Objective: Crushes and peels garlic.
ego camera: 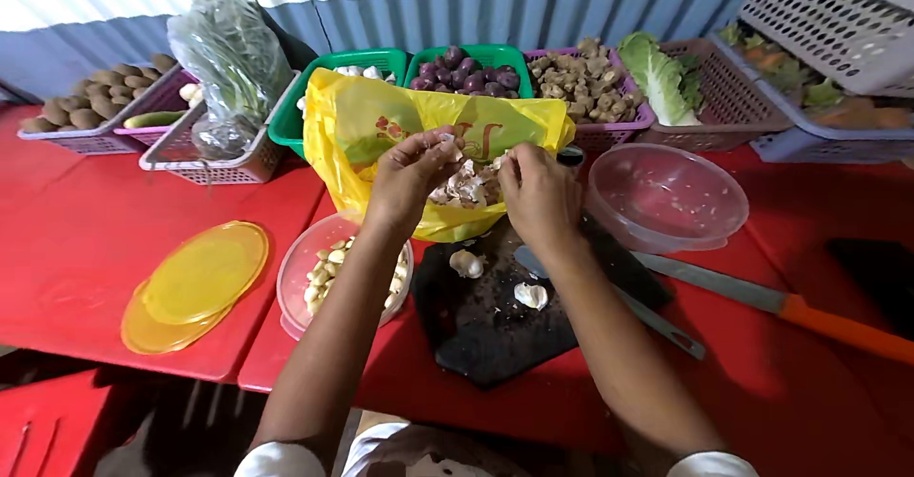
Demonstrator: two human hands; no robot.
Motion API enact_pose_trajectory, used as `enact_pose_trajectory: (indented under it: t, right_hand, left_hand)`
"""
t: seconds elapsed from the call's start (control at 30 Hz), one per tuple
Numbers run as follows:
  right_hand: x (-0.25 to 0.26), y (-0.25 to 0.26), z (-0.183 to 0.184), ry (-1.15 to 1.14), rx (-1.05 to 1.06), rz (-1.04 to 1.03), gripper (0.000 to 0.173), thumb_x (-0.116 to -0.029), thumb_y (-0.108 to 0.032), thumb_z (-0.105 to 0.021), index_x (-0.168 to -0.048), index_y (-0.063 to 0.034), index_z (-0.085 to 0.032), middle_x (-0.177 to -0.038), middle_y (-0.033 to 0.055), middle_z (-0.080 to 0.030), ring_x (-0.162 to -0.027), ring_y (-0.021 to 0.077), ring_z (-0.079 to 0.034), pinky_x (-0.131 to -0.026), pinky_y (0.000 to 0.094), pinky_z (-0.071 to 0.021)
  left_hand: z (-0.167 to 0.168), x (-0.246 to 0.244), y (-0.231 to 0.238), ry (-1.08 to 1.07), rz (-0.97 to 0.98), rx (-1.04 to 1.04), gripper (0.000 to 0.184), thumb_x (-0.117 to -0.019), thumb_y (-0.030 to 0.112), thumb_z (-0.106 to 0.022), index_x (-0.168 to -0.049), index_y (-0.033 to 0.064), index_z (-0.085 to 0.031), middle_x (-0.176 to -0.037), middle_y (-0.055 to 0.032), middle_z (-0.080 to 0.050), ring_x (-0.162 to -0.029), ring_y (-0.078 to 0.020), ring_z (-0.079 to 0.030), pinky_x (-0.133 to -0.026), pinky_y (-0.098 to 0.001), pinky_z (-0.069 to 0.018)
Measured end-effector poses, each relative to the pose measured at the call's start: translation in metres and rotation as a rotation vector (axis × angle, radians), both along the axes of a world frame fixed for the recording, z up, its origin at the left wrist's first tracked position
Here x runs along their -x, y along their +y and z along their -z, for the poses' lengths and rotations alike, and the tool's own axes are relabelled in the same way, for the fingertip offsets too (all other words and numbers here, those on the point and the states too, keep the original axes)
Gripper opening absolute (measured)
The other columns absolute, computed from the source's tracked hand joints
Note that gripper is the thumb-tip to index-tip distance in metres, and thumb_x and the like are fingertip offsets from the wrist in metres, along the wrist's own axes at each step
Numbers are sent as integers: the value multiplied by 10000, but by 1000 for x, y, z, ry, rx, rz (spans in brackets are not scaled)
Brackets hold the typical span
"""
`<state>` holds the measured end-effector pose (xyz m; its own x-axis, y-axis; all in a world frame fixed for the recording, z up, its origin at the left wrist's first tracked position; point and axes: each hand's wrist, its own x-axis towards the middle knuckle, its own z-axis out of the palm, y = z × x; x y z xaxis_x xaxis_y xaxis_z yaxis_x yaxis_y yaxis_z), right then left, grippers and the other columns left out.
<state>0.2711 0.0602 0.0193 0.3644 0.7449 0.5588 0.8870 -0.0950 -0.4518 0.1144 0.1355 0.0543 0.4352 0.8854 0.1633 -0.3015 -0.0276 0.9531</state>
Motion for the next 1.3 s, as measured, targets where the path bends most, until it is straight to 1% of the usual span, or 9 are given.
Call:
enact_pose_trajectory:
  t: [0.23, 0.33, 0.53, 0.63, 0.73, 0.9, 1.03, 1.17, 1.3]
  right_hand:
    - [7, 2, 1, -64, 221, -5, 235, -1014, -209, -615, -1061, -1, -714, -1091, 268, -651, -861, 460, -677, -654, 608, -526]
    - [8, 4, 1, -56, 258, 2, 274, -1015, -259, -634, -1064, -2, -713, -1196, 259, -599, -886, 439, -668, -685, 599, -529]
    - [9, 5, 4, -80, 252, 14, 218, -988, -200, -650, -1071, -10, -715, -1216, 228, -590, -908, 400, -674, -694, 557, -553]
    - [3, 4, 3, -67, 252, 4, 251, -1009, -248, -634, -1099, -43, -746, -1202, 207, -610, -940, 380, -673, -732, 546, -553]
    - [1, 1, 2, -67, 235, -15, 220, -1018, -212, -613, -1137, -74, -736, -1201, 200, -607, -989, 380, -663, -753, 538, -552]
    - [-3, -1, 0, -44, 134, -43, 326, -1050, -307, -563, -1071, -36, -743, -1157, 215, -630, -965, 405, -661, -744, 579, -534]
    - [3, -2, -3, -28, 97, -66, 279, -1041, -264, -567, -1181, -81, -724, -1172, 220, -628, -1003, 413, -656, -757, 573, -540]
    - [14, -5, 0, -55, 47, -119, 265, -1032, -265, -580, -1075, -59, -742, -1113, 192, -642, -923, 374, -668, -711, 529, -544]
    - [21, -8, 3, -64, -16, -157, 255, -1026, -251, -591, -1020, -47, -744, -1070, 179, -652, -850, 349, -675, -662, 497, -548]
  left_hand:
    - [4, 105, -32, 714, -254, -568, 111, -1009, 124, -636, -1058, 37, -685, -921, -28, -720, -752, -93, -708, -718, -302, -627]
    - [21, 131, -34, 1074, -244, -510, 161, -1016, 169, -641, -1071, 48, -731, -1000, -87, -741, -900, -188, -710, -837, -446, -577]
    - [-1, 95, -32, 1064, -367, -703, 187, -942, 226, -738, -944, 39, -729, -894, -116, -726, -828, -274, -702, -761, -552, -558]
    - [-14, 64, -2, 1137, -206, -855, 208, -980, 116, -649, -1157, 39, -726, -1152, -176, -714, -1075, -380, -680, -917, -635, -510]
    - [-14, 45, 9, 1296, -105, -845, 443, -946, 25, -637, -1379, 118, -640, -1563, -174, -452, -1377, -462, -468, -1029, -694, -416]
    - [-13, 73, -20, 1485, -146, -676, 183, -1000, 214, -648, -1011, 61, -749, -986, -195, -721, -954, -433, -686, -784, -706, -502]
    - [24, 87, -2, 1708, 33, -520, 261, -1024, 281, -606, -1042, 66, -754, -1037, -210, -717, -1017, -454, -678, -809, -728, -496]
    - [62, 93, 13, 1632, 123, -563, 257, -996, 227, -657, -1196, 82, -725, -1127, -200, -709, -1074, -440, -664, -871, -711, -494]
    - [74, 109, 17, 1369, 145, -608, 200, -943, 114, -700, -1121, 23, -705, -1076, -172, -695, -975, -356, -678, -860, -594, -541]
